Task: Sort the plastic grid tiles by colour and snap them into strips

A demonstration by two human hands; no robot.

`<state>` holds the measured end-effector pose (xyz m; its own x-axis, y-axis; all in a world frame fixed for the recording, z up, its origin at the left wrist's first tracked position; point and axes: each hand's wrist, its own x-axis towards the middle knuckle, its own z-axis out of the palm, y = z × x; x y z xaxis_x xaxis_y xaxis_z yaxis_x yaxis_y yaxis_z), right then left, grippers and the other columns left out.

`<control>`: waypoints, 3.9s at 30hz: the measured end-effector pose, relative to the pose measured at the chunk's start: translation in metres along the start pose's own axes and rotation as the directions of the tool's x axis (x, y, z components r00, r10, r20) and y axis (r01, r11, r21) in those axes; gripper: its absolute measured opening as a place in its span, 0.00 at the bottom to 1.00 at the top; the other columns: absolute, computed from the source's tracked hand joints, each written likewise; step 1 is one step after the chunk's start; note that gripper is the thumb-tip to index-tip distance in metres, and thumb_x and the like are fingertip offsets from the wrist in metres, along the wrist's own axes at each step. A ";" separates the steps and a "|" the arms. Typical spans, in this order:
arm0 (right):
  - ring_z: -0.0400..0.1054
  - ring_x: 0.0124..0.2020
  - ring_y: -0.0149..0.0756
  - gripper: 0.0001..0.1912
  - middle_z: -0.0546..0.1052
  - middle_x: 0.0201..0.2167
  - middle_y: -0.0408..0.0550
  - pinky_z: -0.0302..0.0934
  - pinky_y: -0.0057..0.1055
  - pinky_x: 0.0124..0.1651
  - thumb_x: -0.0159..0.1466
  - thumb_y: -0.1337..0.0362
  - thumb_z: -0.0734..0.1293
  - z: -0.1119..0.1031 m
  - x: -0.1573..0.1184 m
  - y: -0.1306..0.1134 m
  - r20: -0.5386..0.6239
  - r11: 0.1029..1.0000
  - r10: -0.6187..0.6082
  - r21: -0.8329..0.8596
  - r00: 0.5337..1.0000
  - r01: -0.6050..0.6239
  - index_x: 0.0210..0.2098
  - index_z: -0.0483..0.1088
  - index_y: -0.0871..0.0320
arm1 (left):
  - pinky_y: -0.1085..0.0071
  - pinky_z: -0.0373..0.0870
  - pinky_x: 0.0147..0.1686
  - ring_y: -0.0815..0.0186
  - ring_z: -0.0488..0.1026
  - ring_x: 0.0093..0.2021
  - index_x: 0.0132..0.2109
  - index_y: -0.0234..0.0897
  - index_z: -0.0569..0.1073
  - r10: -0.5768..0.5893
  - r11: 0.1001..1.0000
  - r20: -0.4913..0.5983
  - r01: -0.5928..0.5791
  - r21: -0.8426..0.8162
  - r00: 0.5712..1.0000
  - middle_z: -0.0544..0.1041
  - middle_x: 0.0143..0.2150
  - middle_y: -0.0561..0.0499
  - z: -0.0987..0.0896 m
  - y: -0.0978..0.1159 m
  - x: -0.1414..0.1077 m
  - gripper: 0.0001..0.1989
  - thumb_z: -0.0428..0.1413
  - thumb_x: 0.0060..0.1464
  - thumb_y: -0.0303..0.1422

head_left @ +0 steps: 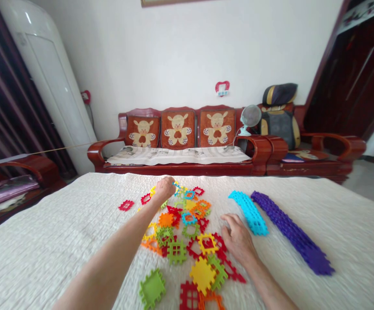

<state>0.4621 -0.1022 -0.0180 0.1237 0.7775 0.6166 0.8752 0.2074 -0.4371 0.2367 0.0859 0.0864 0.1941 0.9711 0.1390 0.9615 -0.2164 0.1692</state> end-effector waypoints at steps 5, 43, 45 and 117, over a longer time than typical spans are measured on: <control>0.69 0.46 0.40 0.15 0.74 0.42 0.53 0.64 0.38 0.51 0.59 0.70 0.57 -0.002 0.001 -0.002 -0.004 1.000 -0.001 0.005 1.000 0.001 0.43 0.68 0.58 | 0.71 0.68 0.49 0.62 0.74 0.51 0.56 0.39 0.72 0.048 0.996 -0.019 -0.049 -0.074 0.999 0.78 0.50 0.44 0.011 0.029 -0.002 0.21 0.47 0.58 0.31; 0.69 0.44 0.40 0.15 0.74 0.41 0.52 0.63 0.37 0.50 0.58 0.72 0.58 -0.003 0.002 -0.006 0.001 1.000 0.016 0.010 1.000 -0.016 0.42 0.69 0.58 | 0.68 0.69 0.47 0.59 0.75 0.48 0.52 0.42 0.74 0.352 0.934 0.264 -0.354 -0.038 0.898 0.78 0.49 0.45 -0.002 0.032 -0.090 0.22 0.52 0.49 0.27; 0.69 0.44 0.40 0.15 0.74 0.40 0.51 0.64 0.37 0.50 0.57 0.72 0.58 -0.004 0.002 -0.007 -0.011 1.000 0.017 0.008 1.000 -0.017 0.42 0.69 0.58 | 0.67 0.69 0.48 0.58 0.74 0.49 0.53 0.41 0.73 0.336 0.939 0.264 -0.345 -0.012 0.904 0.77 0.50 0.44 0.001 0.031 -0.089 0.23 0.51 0.49 0.26; 0.63 0.55 0.48 0.28 0.69 0.52 0.59 0.59 0.46 0.58 0.52 0.66 0.62 0.002 0.004 -0.002 -0.047 0.991 0.088 -0.096 0.995 -0.092 0.54 0.64 0.62 | 0.72 0.67 0.39 0.66 0.74 0.37 0.43 0.40 0.78 0.212 0.932 -0.217 -0.264 -0.247 0.953 0.79 0.36 0.49 0.040 -0.023 -0.128 0.16 0.46 0.58 0.29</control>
<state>0.4601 -0.0982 -0.0164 0.2219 0.7642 0.6056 0.9009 0.0770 -0.4272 0.1972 -0.0289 0.0255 0.3470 0.8575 0.3798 0.7972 -0.4830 0.3622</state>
